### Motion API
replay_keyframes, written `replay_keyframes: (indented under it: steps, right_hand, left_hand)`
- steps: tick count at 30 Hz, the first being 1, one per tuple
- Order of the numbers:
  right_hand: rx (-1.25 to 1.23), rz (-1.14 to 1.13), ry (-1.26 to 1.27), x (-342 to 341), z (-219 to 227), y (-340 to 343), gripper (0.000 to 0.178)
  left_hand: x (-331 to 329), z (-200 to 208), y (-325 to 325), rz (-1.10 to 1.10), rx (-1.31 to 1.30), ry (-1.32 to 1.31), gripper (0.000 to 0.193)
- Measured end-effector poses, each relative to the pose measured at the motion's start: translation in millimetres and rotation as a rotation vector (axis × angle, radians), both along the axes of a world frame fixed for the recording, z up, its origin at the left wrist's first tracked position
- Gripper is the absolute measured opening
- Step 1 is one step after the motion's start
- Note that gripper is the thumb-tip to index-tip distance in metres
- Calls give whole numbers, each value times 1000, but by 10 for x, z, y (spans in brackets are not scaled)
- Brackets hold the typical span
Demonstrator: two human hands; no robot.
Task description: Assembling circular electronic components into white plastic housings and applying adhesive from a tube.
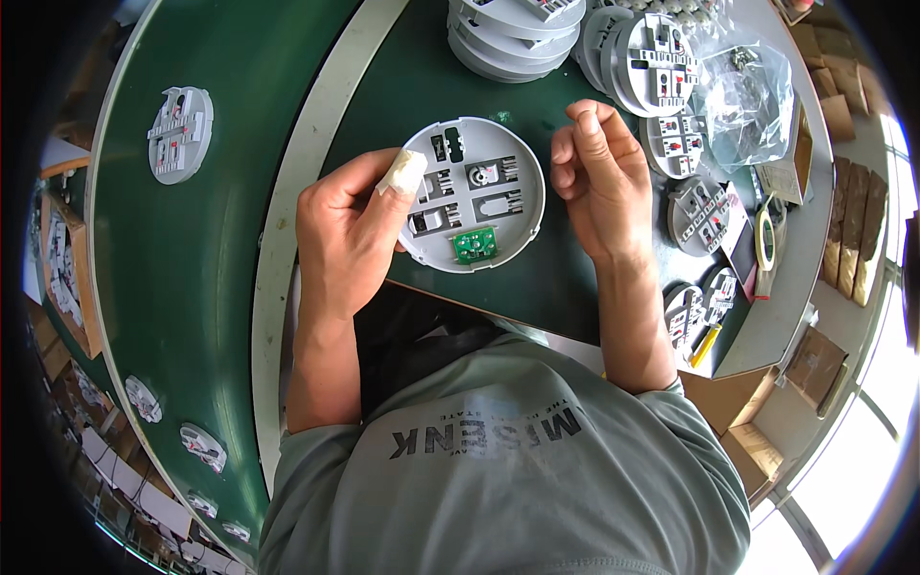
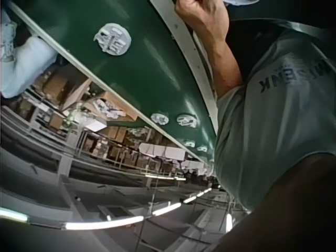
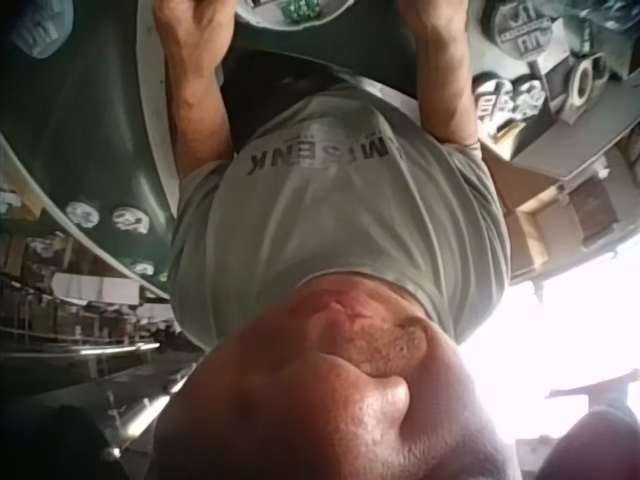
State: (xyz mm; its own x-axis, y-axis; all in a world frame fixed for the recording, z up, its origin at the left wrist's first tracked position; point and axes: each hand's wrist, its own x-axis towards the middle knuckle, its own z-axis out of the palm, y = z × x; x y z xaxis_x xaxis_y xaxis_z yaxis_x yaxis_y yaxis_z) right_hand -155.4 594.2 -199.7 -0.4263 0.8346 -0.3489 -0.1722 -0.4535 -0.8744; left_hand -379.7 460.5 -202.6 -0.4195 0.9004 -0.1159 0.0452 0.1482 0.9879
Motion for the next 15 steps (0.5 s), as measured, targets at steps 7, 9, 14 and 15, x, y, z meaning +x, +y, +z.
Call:
replay_keyframes:
  steps: [7,9,14,15]
  right_hand:
    - [274,45,-36,-13,-65,-90,18]
    - [321,4,-20,-25,-143,-79,17]
    - [322,-27,48,169,-371,-7,21]
    - [321,9,86,175,-406,11,21]
  left_hand:
    - [2,25,-9,2,-7,-78,26]
    - [3,-4,-8,54,5,-78,25]
    - [-266,6,209,257,103,-71,28]
    - [-362,25,247,330,126,0,30]
